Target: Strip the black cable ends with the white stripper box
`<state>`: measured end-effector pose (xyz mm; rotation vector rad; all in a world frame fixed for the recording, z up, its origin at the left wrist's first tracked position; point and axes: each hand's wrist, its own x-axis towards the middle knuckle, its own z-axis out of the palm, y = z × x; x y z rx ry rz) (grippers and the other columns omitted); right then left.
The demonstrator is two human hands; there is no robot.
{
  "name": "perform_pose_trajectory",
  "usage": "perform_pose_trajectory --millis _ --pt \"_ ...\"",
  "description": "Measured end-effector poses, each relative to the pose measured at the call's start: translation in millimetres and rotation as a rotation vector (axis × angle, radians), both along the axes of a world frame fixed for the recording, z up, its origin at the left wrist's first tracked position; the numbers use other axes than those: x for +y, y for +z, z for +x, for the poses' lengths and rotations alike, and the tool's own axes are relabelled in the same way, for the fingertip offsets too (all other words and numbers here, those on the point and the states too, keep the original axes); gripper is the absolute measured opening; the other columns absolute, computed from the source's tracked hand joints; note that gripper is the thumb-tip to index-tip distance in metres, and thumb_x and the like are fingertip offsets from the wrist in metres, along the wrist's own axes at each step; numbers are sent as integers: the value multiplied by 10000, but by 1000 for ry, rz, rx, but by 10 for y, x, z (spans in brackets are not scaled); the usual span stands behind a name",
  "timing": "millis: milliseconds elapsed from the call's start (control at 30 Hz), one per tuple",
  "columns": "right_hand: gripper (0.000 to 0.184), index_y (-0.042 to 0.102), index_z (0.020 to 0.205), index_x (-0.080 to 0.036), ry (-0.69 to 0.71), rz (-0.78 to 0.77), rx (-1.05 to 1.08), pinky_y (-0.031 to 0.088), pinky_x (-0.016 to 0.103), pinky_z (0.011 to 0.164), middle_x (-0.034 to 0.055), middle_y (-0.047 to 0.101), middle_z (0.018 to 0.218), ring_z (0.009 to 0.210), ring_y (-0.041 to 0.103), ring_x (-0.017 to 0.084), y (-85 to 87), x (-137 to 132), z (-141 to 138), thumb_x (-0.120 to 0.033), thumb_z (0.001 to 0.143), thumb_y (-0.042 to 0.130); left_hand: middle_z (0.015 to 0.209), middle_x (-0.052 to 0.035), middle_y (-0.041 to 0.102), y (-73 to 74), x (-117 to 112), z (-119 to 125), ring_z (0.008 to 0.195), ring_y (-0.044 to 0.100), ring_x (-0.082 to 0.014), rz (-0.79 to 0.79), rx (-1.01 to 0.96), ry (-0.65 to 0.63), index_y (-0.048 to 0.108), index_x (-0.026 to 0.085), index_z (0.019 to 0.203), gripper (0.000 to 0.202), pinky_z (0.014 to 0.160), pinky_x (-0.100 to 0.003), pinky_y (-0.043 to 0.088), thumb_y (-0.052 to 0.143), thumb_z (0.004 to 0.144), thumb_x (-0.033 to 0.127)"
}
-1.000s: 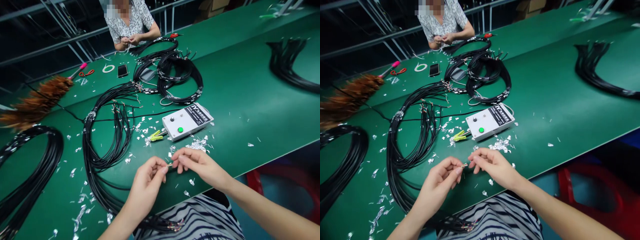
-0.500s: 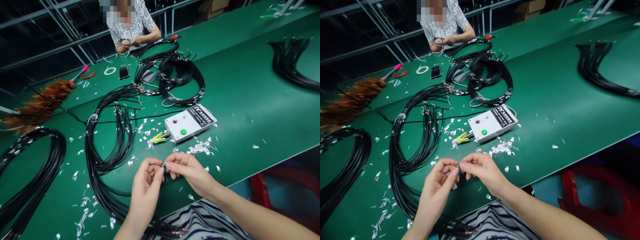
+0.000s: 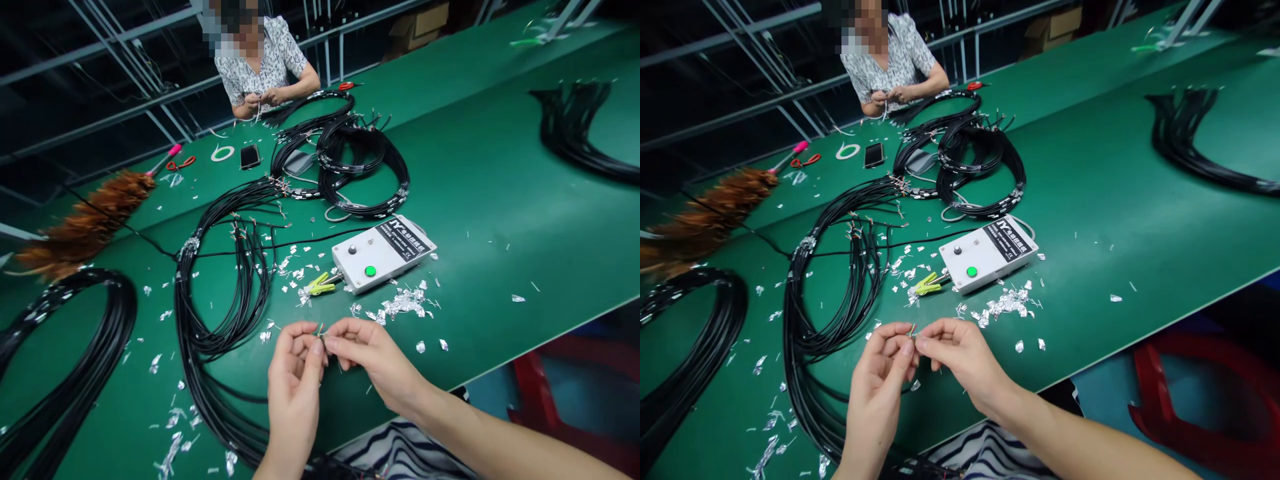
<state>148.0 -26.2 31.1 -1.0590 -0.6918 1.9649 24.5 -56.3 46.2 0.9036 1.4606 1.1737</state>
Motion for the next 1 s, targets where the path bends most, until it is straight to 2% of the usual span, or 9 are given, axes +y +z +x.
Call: perform_pose_trajectory --millis 100,300,467,567,633,733,800,867,1000 --pt "354 695 813 -178 17 40 -11 367 242 561 -55 554 562 550 467 94 -5 36 39 -447 628 831 642 14 574 -9 -3 -2 575 504 -105 -21 -24 -8 596 167 974 434 515 -191 402 727 765 524" --pt "340 672 744 -169 33 60 -4 384 252 580 -65 518 485 508 462 94 -39 41 -22 -482 678 785 638 17 561 -44 -19 2 584 511 -112 -18 -10 15 656 167 1042 443 527 -203 421 734 763 502" --pt "293 667 759 -165 32 80 -62 387 251 587 -68 514 469 500 468 95 -76 25 -13 -449 722 731 852 -43 662 -68 -11 -23 625 518 -105 -55 13 -23 710 177 1048 394 556 -213 432 722 780 466" --pt "253 630 692 -174 35 89 -104 355 237 533 -71 496 475 479 453 87 -83 18 3 -411 717 714 685 16 576 -91 20 -18 528 430 -77 -36 -33 -40 696 181 957 311 486 -197 352 736 779 432" --pt "235 624 696 -175 47 117 -127 363 235 516 -70 499 490 477 463 87 -91 20 8 -397 724 698 583 60 472 -125 34 -2 479 375 -67 -20 -67 16 665 186 903 255 457 -190 303 723 800 413" --pt "223 631 746 -172 80 182 -188 403 233 512 -53 546 552 484 496 89 -116 39 20 -391 750 672 658 53 499 -189 30 21 465 381 -53 16 -55 93 625 193 854 206 450 -189 301 683 839 391" --pt "196 637 771 -173 88 268 -282 422 232 505 -30 592 632 497 523 90 -135 60 45 -369 782 649 781 20 551 -215 20 22 513 446 -61 75 51 109 615 188 818 200 479 -197 355 683 835 375" --pt "158 652 775 -179 92 433 -428 438 234 516 -2 627 721 539 559 98 -146 84 95 -324 829 617 839 -11 575 -215 17 6 601 515 -93 128 176 103 614 180 785 204 542 -210 418 690 822 366" --pt "174 680 950 -183 91 876 -741 482 275 653 59 695 928 739 640 145 -120 129 240 -217 927 510 620 32 500 -168 57 -53 531 449 -100 55 173 39 586 179 767 266 485 -198 371 686 811 421"
